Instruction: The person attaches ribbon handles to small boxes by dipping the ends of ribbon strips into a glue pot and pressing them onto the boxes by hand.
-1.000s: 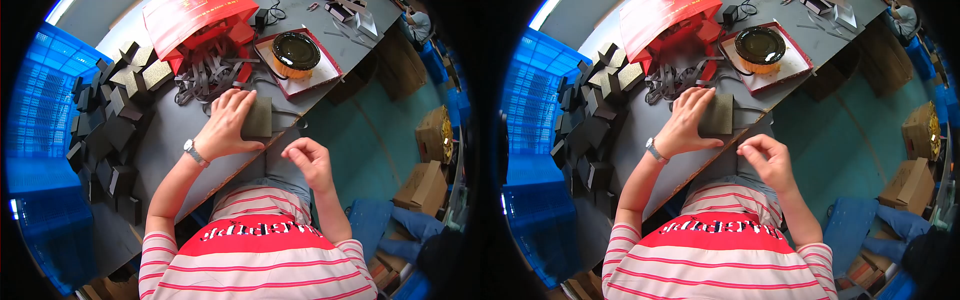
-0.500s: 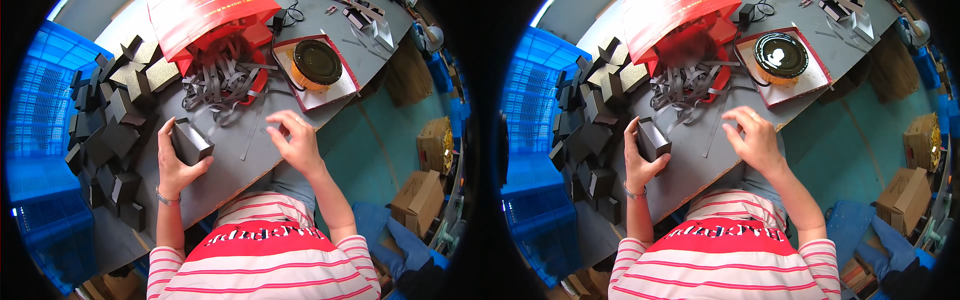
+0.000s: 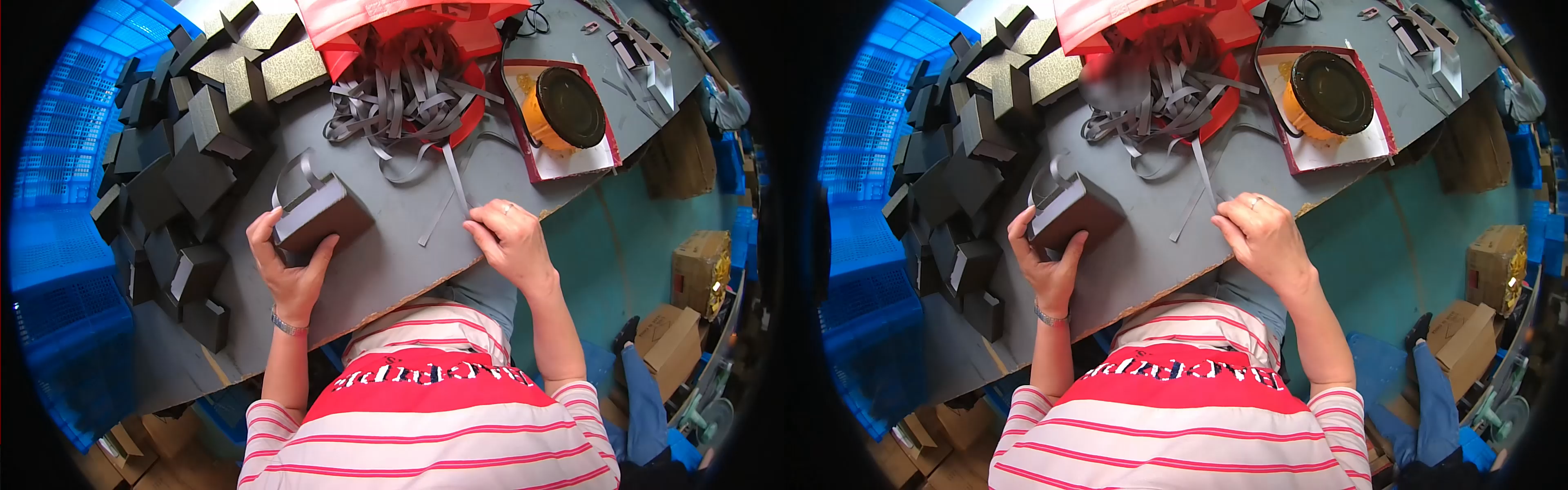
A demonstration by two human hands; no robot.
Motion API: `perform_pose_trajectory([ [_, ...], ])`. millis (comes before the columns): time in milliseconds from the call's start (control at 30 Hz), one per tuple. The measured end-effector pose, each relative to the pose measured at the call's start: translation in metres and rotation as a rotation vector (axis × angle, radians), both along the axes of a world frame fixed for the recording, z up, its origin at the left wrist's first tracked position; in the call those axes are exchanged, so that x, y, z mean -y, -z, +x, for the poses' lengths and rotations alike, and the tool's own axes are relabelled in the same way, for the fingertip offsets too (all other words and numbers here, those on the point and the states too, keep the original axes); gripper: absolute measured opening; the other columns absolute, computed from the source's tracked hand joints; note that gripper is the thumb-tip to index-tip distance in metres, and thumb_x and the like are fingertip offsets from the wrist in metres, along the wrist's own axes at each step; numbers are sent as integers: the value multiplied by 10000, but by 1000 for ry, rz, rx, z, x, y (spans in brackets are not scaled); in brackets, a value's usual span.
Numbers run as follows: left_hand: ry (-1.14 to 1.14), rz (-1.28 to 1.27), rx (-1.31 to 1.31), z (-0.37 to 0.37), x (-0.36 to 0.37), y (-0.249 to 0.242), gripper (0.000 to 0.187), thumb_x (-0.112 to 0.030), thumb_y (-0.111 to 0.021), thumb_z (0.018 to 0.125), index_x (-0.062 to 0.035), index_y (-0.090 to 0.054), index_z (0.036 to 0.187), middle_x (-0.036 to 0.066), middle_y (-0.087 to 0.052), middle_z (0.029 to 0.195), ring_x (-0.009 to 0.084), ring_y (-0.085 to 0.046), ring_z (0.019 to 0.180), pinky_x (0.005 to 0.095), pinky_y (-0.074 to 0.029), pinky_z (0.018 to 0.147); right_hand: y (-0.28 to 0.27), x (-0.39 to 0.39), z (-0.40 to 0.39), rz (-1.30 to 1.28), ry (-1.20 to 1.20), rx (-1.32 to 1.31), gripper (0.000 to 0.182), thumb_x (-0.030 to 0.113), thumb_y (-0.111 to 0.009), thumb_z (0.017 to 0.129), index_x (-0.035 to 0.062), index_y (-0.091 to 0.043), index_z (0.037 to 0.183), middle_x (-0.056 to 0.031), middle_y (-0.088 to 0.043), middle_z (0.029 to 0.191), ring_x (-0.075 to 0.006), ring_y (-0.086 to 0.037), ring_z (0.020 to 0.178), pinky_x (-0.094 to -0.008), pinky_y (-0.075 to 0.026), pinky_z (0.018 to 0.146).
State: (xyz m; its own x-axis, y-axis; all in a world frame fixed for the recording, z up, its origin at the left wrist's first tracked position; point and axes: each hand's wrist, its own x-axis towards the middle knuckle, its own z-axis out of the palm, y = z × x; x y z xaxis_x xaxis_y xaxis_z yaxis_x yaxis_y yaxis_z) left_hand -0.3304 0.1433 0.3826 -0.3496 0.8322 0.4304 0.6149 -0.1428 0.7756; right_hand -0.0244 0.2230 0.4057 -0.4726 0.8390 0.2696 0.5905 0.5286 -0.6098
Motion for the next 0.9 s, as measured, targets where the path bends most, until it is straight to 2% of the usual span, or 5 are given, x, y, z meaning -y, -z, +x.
perform_pose_trajectory([
  [167, 68, 71, 41, 6, 12, 4, 785, -85, -885, 653, -73, -457, 1310, 83, -489, 1186, 211, -518, 1081, 336, -451, 904, -18, 11, 12, -137, 84, 61, 182, 175, -766, 802, 30, -682, 875, -103, -658, 854, -291, -641, 732, -383, -520, 679],
  [367, 151, -26, -308, -11, 12, -16, 940, -437, -889, 506, -63, -530, 1291, 121, -467, 1152, 272, -470, 1053, 388, -430, 881, -10, -30, -34, 49, 294, 10, 326, 344, -771, 816, 33, -694, 875, -106, -670, 856, -283, -653, 697, -379, -511, 639],
  [500, 259, 29, -201, -13, -12, -28, 1210, -612, -868, 530, -43, -354, 1465, 199, -365, 1456, 347, -376, 1345, 458, -349, 1087, -6, -59, -67, -93, 398, 101, 415, 434, -728, 841, 25, -673, 806, -145, -676, 766, -334, -658, 686, -421, -509, 647],
  [767, 674, 17, -114, -2, -55, -29, 1227, -392, -887, 537, -36, -267, 1534, 202, -396, 1496, 385, -338, 1410, 488, -278, 1159, 7, -50, -51, -57, 273, -198, 119, 150, -632, 886, 37, -642, 851, -135, -673, 813, -333, -651, 728, -429, -503, 667],
  [900, 748, -65, -53, 2, -57, -16, 1238, -307, -862, 568, -11, -183, 1560, 223, -389, 1462, 320, -432, 1331, 430, -354, 1087, 10, -45, -37, 27, 208, -199, 63, 86, -636, 868, 38, -637, 909, -114, -664, 849, -299, -637, 708, -405, -503, 667],
])
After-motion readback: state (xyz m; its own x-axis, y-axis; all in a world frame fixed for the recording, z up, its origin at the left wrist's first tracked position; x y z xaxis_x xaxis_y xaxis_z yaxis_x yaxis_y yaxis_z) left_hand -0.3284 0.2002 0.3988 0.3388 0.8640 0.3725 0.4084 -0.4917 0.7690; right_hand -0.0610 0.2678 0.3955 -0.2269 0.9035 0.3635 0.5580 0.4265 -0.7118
